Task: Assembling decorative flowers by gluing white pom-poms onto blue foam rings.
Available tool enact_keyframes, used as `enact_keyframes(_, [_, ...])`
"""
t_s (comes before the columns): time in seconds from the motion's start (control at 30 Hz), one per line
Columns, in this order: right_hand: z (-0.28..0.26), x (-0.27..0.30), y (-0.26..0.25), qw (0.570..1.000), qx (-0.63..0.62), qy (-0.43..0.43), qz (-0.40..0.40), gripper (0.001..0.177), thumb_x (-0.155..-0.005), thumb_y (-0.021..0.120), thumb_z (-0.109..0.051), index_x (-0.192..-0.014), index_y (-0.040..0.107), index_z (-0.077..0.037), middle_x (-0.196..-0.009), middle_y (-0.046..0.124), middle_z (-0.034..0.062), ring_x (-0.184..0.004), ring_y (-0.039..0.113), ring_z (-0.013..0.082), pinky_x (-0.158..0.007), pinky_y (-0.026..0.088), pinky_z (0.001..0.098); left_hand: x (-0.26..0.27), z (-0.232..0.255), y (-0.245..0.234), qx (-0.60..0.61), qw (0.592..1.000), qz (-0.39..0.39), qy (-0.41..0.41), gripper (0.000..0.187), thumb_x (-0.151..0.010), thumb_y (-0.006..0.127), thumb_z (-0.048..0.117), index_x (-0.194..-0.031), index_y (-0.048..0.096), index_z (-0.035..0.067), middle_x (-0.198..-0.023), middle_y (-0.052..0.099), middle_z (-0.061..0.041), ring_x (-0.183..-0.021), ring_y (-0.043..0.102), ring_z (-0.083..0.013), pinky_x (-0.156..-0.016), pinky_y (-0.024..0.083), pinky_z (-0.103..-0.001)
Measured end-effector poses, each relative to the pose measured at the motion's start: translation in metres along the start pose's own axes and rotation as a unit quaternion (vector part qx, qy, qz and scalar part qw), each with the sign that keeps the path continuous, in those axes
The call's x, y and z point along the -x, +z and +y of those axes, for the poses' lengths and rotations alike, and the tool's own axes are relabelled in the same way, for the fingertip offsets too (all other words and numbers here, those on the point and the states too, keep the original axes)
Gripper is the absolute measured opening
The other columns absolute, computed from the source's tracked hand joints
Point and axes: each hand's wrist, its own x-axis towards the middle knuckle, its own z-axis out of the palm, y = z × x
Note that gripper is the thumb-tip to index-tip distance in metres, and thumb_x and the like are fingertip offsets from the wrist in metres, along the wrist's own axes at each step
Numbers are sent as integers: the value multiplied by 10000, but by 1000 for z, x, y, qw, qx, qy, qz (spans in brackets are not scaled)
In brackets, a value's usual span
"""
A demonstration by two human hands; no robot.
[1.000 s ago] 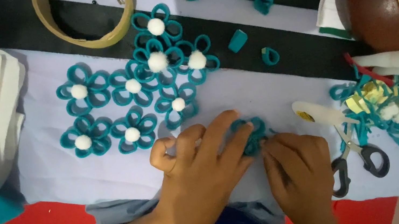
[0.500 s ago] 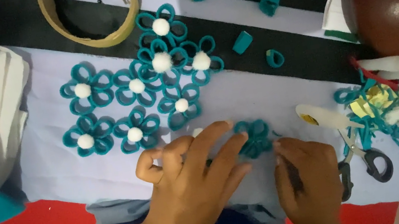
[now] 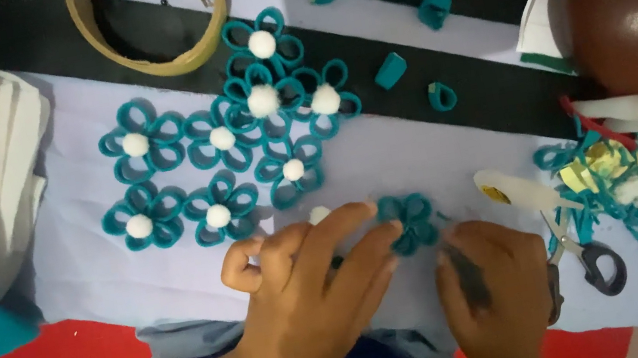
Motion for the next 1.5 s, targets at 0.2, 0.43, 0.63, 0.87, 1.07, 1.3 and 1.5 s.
enact_keyframes(0.2, [-5,-7,1,999,21,-23,-25,287,-729,811,-55,-1013,773,-70,-1143,638,116,-1015,566,278,-850,469,376,3,-9,-9,36,997,65,26,250,-831,831,193,-1074,777,209,-1200,641,21,-971,439,-161,-954,201,-436])
enact_keyframes(0.43, [-4,4,-8,996,73,57,7,212,-783,760,-78,-992,783,-105,-1081,687,81,-1054,590,284,-896,477,393,6,-17,-6,30,996,84,23,260,-830,798,184,-1081,740,218,-1197,614,42,-956,443,-158,-903,232,-423])
enact_keyframes(0.63, [-21,4,-25,995,5,89,39,141,-784,780,7,-917,736,9,-933,741,135,-843,654,248,-830,513,356,9,-18,-13,85,994,57,33,285,-853,782,119,-1128,717,158,-1196,624,-12,-937,464,-181,-882,259,-402])
enact_keyframes(0.87, [-45,0,-20,967,-172,184,-35,220,-761,740,0,-980,736,-19,-960,749,126,-865,680,214,-795,520,320,6,-8,-23,145,988,37,37,298,-836,783,101,-1118,698,150,-1153,658,-7,-942,536,-197,-870,307,-399])
enact_keyframes(1.07, [-29,-4,-15,998,14,56,21,200,-808,753,-40,-1005,722,-22,-1073,738,110,-981,652,263,-894,498,381,4,-6,-18,106,994,10,31,236,-852,766,97,-1078,700,97,-1191,649,-43,-1039,555,-239,-896,404,-375])
enact_keyframes(1.3, [-11,0,0,998,53,-35,-1,248,-787,779,-50,-1034,752,-56,-1121,694,75,-1029,593,257,-893,467,369,10,11,9,-6,1000,-1,5,424,-875,801,353,-1230,688,151,-1346,558,-48,-1106,465,-256,-948,226,-510])
enact_keyframes(1.5, [-11,-9,-2,994,78,-70,-9,233,-778,790,-27,-1007,744,-33,-1088,692,108,-970,586,251,-874,434,378,10,12,24,-42,999,-35,1,452,-884,772,343,-1299,677,190,-1357,550,-31,-1133,430,-264,-893,234,-539])
